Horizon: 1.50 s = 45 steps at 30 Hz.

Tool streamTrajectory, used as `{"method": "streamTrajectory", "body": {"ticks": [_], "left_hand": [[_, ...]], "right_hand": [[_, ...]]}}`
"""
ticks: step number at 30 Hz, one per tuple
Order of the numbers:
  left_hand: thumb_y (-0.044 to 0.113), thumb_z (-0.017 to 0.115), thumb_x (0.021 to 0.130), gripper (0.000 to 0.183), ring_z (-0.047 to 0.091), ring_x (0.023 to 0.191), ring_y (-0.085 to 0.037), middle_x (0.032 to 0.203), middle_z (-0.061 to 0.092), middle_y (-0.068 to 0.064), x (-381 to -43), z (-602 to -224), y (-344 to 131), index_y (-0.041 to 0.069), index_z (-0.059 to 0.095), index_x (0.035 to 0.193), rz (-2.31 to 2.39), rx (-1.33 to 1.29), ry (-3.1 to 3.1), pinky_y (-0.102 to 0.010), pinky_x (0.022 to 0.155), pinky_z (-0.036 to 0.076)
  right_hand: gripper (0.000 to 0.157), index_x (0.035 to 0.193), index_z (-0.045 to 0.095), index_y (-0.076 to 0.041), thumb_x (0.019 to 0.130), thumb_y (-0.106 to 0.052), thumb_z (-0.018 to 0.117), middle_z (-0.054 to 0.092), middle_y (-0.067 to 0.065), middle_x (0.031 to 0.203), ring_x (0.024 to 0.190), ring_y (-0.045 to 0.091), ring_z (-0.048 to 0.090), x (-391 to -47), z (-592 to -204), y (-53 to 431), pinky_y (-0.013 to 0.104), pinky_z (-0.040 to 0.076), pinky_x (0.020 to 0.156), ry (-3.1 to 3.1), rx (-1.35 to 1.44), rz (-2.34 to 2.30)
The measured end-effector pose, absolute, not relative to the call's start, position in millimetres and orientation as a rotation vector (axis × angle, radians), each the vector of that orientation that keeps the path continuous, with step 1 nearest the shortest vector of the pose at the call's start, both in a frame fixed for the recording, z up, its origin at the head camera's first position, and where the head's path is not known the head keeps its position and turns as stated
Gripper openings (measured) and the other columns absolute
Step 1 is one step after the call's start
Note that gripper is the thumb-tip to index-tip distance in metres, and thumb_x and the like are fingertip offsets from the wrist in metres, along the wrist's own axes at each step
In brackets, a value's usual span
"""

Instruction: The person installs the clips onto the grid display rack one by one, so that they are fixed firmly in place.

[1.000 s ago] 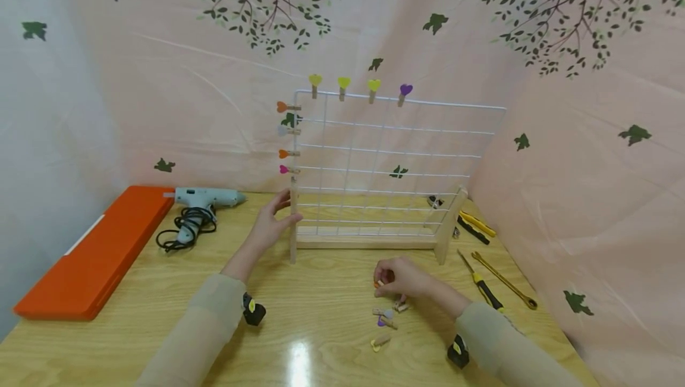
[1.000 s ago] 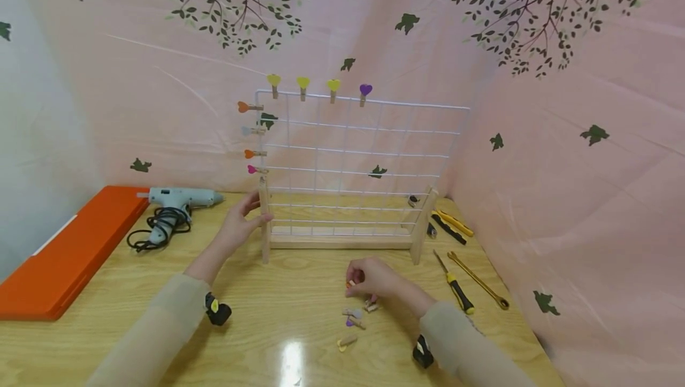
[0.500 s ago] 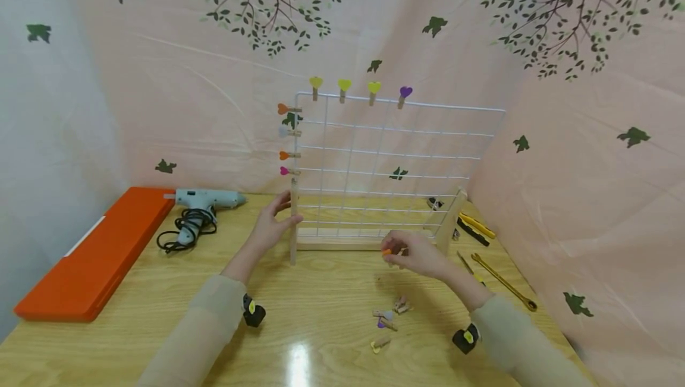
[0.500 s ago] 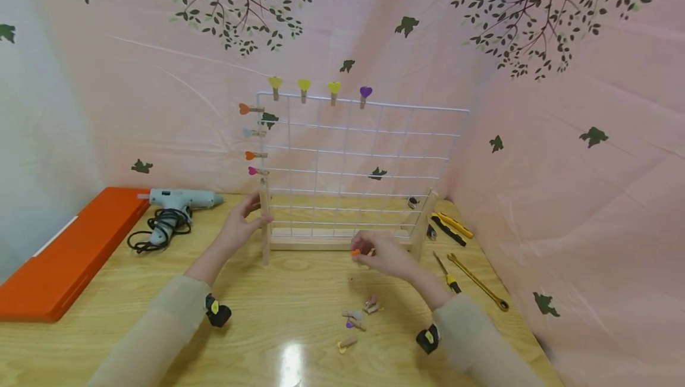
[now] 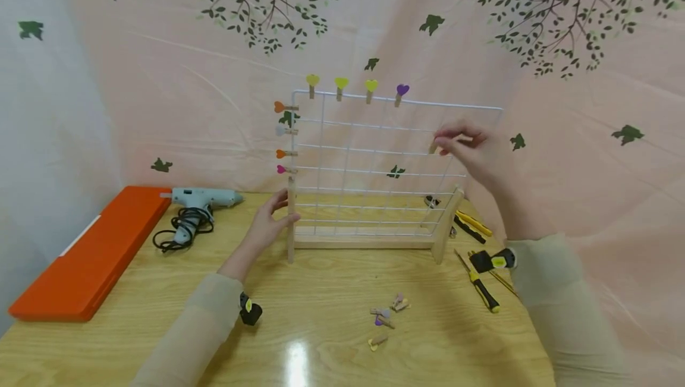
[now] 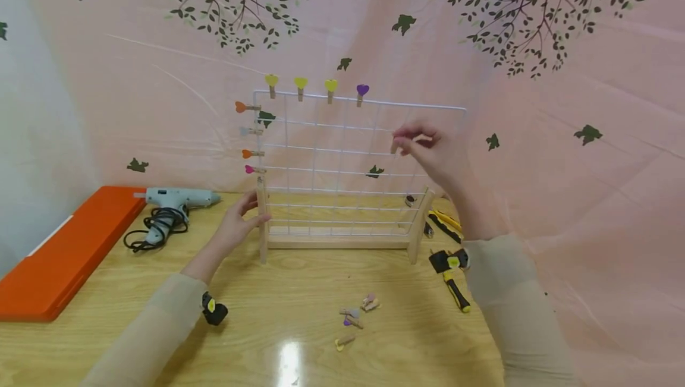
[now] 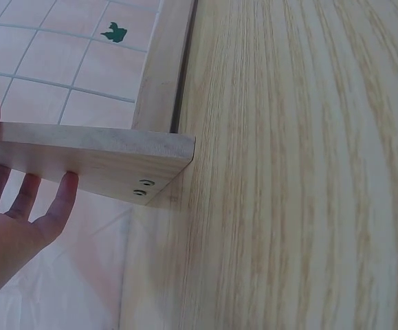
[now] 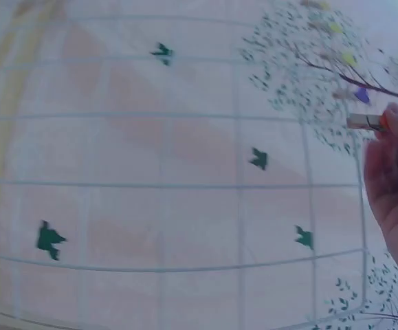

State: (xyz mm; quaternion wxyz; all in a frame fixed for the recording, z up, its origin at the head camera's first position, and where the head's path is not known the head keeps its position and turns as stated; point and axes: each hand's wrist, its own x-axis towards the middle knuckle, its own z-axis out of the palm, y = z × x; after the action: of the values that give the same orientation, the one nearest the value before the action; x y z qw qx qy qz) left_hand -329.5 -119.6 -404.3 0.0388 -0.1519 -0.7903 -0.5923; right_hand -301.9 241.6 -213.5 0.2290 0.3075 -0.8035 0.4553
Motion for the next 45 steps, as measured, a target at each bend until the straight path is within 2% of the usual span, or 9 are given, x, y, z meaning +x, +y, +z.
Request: {"method": "streamTrajectory", "body": {"ticks": [5,9,12,19,25,31,35,39,45], "left_hand": [[0.022,0.064,0.082,0.068,0.034,0.125,-0.035,0.138,0.036,-0.013,-333,-407,-122,0.011,0.029,0.139,-1.802,-0.483,-2.424,-0.053,0.098,0.031],[0.029,0.065,0.08,0.07,0.034,0.126,-0.032,0.139,0.036,-0.01,-342,-418,-126,0.016,0.03,0.139,-1.817,-0.477,-2.423,-0.054,0.099,0.03],[0.035,0.066,0.077,0.072,0.034,0.126,-0.029,0.138,0.038,-0.007,-349,-427,-128,0.021,0.031,0.138,-1.823,-0.461,-2.42,-0.054,0.1,0.029],[0.031,0.066,0.079,0.069,0.036,0.125,-0.029,0.137,0.039,-0.007,-351,-430,-127,0.02,0.033,0.138,-1.8,-0.466,-2.408,-0.053,0.098,0.032],[0.036,0.066,0.077,0.071,0.035,0.125,-0.029,0.137,0.039,-0.006,-352,-428,-128,0.021,0.032,0.138,-1.809,-0.484,-2.395,-0.054,0.099,0.03],[0.026,0.065,0.08,0.07,0.033,0.126,-0.033,0.139,0.036,-0.011,-344,-416,-127,0.015,0.03,0.139,-1.836,-0.502,-2.397,-0.054,0.1,0.029],[0.021,0.064,0.081,0.069,0.033,0.125,-0.036,0.138,0.036,-0.015,-336,-406,-124,0.01,0.029,0.139,-1.825,-0.518,-2.395,-0.054,0.099,0.029],[0.02,0.064,0.082,0.067,0.034,0.125,-0.034,0.138,0.036,-0.014,-332,-404,-122,0.012,0.03,0.139,-1.827,-0.505,-2.401,-0.053,0.099,0.03],[0.02,0.064,0.082,0.066,0.034,0.125,-0.033,0.138,0.037,-0.013,-331,-405,-121,0.013,0.031,0.139,-1.827,-0.496,-2.404,-0.052,0.099,0.031]], "right_hand": [[0.015,0.092,0.065,0.006,0.078,0.002,0.064,0.066,0.003,0.085,0.074,0.012,0.058,-307,-175,236,0.014,0.047,0.068,-1.962,0.746,1.244],[0.013,0.09,0.066,0.004,0.078,0.0,0.065,0.066,0.003,0.084,0.075,0.012,0.057,-315,-162,229,0.015,0.046,0.069,-1.933,0.724,1.266],[0.013,0.091,0.067,0.001,0.079,-0.004,0.065,0.066,0.001,0.085,0.077,0.011,0.057,-324,-158,226,0.015,0.046,0.07,-1.976,0.69,1.236],[0.013,0.091,0.067,0.001,0.079,-0.005,0.065,0.066,0.002,0.086,0.076,0.011,0.058,-337,-159,223,0.014,0.048,0.07,-2.052,0.688,1.231],[0.015,0.092,0.066,0.002,0.081,-0.006,0.064,0.065,-0.001,0.085,0.076,0.012,0.058,-338,-160,222,0.014,0.048,0.07,-2.102,0.728,1.179],[0.026,0.103,0.063,-0.002,0.081,-0.014,0.065,0.062,-0.005,0.094,0.086,0.01,0.054,-331,-159,224,0.015,0.044,0.079,-2.15,0.671,1.078],[0.027,0.106,0.062,0.0,0.079,-0.006,0.065,0.061,0.004,0.101,0.092,0.014,0.052,-323,-168,227,0.02,0.043,0.086,-2.051,0.738,1.134],[0.028,0.106,0.058,0.007,0.078,0.003,0.063,0.058,0.012,0.107,0.098,0.017,0.051,-308,-193,229,0.022,0.042,0.089,-2.027,0.839,1.195],[0.033,0.115,0.055,0.0,0.082,-0.002,0.062,0.054,0.01,0.115,0.097,0.009,0.047,-281,-248,230,0.019,0.041,0.086,-2.392,0.8,1.042]]}}
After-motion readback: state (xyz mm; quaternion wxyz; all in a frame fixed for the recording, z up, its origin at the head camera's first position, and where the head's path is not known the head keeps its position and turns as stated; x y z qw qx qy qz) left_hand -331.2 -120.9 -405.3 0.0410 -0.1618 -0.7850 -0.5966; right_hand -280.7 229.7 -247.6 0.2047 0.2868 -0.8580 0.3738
